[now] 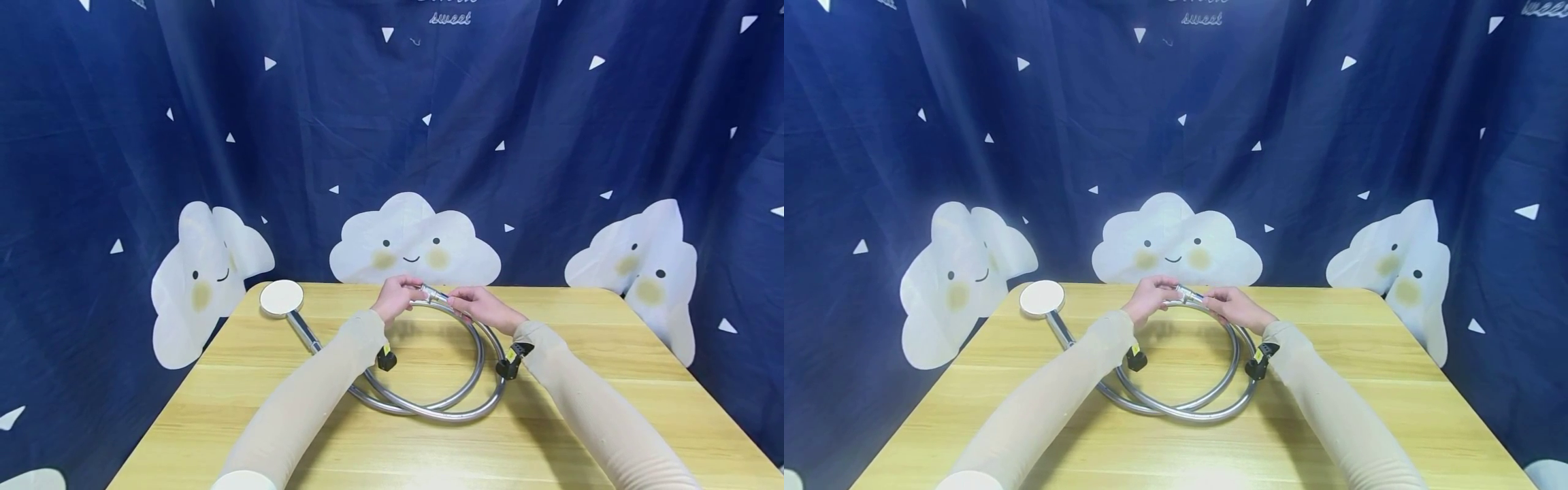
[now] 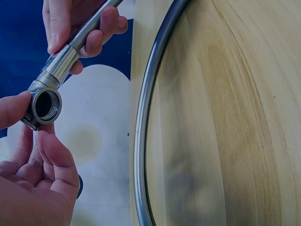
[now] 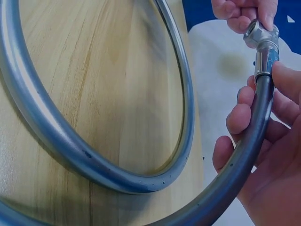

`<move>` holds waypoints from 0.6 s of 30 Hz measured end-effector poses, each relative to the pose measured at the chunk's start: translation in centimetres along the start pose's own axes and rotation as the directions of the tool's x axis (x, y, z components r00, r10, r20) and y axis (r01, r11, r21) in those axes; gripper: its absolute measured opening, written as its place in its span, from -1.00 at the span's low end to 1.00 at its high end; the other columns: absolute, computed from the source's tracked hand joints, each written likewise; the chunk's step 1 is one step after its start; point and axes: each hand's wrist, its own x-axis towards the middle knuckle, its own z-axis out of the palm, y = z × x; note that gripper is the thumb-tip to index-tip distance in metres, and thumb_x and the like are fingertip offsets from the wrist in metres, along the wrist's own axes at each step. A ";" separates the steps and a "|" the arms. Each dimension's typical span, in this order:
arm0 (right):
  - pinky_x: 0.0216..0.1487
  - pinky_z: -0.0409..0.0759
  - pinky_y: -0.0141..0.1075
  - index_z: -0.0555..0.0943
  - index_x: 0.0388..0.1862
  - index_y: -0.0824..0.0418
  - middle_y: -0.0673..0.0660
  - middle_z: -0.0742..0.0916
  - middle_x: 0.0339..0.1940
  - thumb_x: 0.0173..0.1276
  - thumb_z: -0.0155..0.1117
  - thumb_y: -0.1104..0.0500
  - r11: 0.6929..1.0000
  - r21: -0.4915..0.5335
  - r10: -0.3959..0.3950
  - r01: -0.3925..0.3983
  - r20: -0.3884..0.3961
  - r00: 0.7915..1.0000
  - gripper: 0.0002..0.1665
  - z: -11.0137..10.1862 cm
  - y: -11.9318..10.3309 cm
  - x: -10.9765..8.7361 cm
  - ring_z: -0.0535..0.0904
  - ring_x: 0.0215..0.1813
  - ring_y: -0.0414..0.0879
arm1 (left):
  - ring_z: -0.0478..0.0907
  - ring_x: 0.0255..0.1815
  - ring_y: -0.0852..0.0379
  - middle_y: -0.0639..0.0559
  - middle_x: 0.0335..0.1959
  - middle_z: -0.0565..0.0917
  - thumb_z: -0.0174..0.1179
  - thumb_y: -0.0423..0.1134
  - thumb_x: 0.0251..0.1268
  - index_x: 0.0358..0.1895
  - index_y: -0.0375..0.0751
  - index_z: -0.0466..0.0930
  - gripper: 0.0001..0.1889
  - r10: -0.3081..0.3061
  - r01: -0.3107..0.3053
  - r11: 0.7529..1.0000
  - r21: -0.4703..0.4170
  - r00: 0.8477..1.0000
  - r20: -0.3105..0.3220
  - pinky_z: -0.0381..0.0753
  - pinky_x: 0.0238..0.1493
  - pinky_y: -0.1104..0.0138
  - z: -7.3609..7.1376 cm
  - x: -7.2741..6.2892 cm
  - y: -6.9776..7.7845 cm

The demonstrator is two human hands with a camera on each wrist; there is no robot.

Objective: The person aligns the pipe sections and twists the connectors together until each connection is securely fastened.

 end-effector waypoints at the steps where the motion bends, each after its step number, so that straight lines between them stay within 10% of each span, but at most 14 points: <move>1: -0.37 0.51 -0.12 0.63 -0.09 0.25 0.31 0.57 -0.44 0.60 0.08 0.06 1.000 0.002 0.003 -0.003 0.000 1.000 -0.71 0.0 0.0 0.0 0.45 -0.39 0.34 | 0.56 -0.27 0.11 -0.04 -0.08 0.71 0.38 -0.34 0.15 0.05 -0.23 0.66 -0.64 0.000 0.000 1.000 -0.001 1.000 0.000 0.58 -0.28 0.34 0.0 0.0 0.0; 18: -0.41 0.50 -0.20 0.57 0.05 0.29 0.04 0.57 -0.53 0.54 0.19 0.10 1.000 -0.016 0.001 -0.002 -0.016 1.000 -0.70 0.1 0.2 0.0 0.49 -0.44 0.22 | 0.58 -0.21 0.03 -0.06 -0.09 0.71 0.39 -0.35 0.14 0.03 -0.23 0.67 -0.66 -0.008 0.007 1.000 -0.005 1.000 -0.007 0.57 -0.33 0.37 0.1 0.0 0.0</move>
